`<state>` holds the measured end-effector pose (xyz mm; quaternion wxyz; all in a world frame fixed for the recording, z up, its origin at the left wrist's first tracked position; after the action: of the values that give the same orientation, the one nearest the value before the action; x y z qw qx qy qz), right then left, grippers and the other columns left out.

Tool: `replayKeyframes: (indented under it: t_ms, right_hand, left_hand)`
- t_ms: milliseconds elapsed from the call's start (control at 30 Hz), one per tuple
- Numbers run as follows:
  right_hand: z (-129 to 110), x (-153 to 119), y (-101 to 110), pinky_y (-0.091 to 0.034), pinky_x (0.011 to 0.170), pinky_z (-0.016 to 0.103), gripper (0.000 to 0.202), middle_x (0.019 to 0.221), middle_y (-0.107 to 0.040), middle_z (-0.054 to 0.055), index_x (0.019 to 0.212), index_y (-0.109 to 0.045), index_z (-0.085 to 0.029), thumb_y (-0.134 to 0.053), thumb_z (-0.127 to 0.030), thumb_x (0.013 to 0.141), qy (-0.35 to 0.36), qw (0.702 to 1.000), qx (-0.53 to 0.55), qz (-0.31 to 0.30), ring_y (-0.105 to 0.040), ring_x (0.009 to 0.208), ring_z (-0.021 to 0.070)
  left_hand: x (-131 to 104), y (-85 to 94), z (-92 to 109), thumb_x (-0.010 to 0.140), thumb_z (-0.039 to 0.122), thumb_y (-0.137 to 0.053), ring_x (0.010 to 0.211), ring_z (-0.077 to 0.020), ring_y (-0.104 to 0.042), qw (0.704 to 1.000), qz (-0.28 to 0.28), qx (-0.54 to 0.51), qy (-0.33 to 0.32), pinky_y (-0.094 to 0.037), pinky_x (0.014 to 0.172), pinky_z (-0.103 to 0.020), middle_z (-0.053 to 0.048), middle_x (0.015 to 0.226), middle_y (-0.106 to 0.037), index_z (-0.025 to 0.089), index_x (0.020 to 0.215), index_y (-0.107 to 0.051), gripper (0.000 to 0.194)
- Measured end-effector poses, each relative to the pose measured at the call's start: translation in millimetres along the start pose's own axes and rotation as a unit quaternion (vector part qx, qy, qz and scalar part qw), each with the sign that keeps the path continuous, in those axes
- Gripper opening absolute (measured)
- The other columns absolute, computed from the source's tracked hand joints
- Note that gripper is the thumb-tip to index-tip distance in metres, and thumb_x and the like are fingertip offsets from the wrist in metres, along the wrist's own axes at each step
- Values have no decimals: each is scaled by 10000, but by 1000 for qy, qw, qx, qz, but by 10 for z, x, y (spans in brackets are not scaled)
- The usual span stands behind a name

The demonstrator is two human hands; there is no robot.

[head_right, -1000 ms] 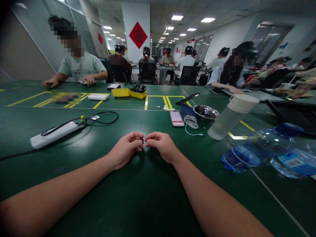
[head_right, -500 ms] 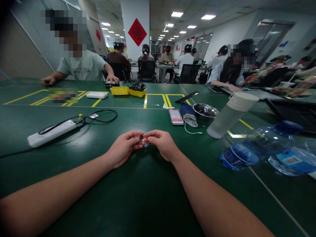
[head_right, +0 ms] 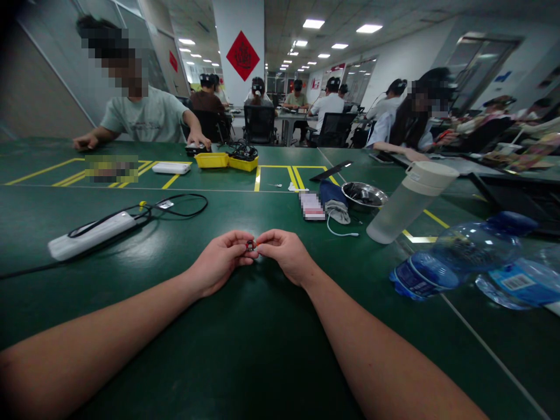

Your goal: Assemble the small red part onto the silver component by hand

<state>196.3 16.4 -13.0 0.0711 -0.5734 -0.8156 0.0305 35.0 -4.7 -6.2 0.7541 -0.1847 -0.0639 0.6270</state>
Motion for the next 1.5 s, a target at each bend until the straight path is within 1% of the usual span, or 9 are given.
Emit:
replayKeyframes:
  t_ms: [133,267,467,733,900,1067,1167,1300,1500]
  right_hand:
    - [-6,1,-6,-499,779,338,179,829,-701,33,841,-689,-172,-747,-216,678,-3,1000,-2,-5,-647,745,160]
    - [-6,17,5,-489,786,347,136,822,-699,47,842,-702,-159,-703,-203,713,-5,1000,-2,14,-642,748,164]
    - [7,26,6,-487,803,354,181,841,-707,53,864,-717,-158,-718,-202,689,-7,1000,2,14,-646,767,169]
    - [42,31,29,-490,832,362,203,876,-712,56,882,-716,-160,-732,-229,692,2,1000,-11,12,-645,811,180]
    - [34,26,21,-499,822,369,224,868,-715,59,894,-711,-158,-735,-237,686,0,1000,-8,10,-652,792,182]
    - [14,14,5,-507,793,357,209,826,-715,49,879,-697,-160,-741,-218,683,1,1000,-3,1,-661,751,173]
    - [5,13,-1,-508,796,365,186,784,-712,44,861,-697,-162,-742,-218,689,-6,1000,6,-3,-667,740,177]
    - [-8,21,-5,-509,798,374,161,785,-709,53,847,-714,-155,-715,-235,708,-9,1000,23,3,-659,745,178]
    - [-4,25,-4,-505,783,354,173,802,-712,48,856,-716,-157,-717,-194,687,-7,1000,14,11,-652,741,168]
  left_hand:
    - [2,6,-4,795,52,-579,720,-129,-683,1000,-3,-14,2,-565,697,-237,-87,846,-678,122,961,-595,180]
    - [2,5,-5,792,55,-600,750,-123,-684,1000,-16,-10,-8,-557,716,-216,-79,842,-683,125,976,-586,198]
    - [-4,-8,6,808,77,-605,752,-123,-684,1000,1,4,-7,-554,703,-208,-92,856,-691,121,998,-592,195]
    - [0,-11,3,799,82,-625,768,-134,-683,1000,1,7,-12,-562,691,-222,-83,849,-683,129,976,-606,184]
    - [-1,-5,-4,786,81,-644,753,-131,-678,1000,8,4,-9,-565,681,-224,-73,835,-674,133,972,-617,195]
    - [6,11,-14,801,69,-600,719,-124,-677,1000,3,4,-16,-560,661,-211,-74,809,-679,130,986,-611,195]
    - [14,19,-17,795,51,-572,728,-127,-682,1000,2,-8,-8,-562,687,-217,-83,826,-686,125,965,-616,191]
    - [8,11,-4,770,38,-574,741,-134,-680,1000,-8,-28,-2,-564,737,-247,-85,819,-687,120,959,-630,215]
    - [-8,3,6,754,63,-632,754,-123,-670,1000,-12,-8,-17,-548,756,-252,-69,852,-669,132,975,-624,232]
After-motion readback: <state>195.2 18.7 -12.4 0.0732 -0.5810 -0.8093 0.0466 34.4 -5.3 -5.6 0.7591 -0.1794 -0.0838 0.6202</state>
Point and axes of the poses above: each hand's wrist, its own x-axis towards the middle knuckle, its own y-axis out of the back of the hand, z = x × y, the point moved 2 cm from there along x, towards the middle knuckle
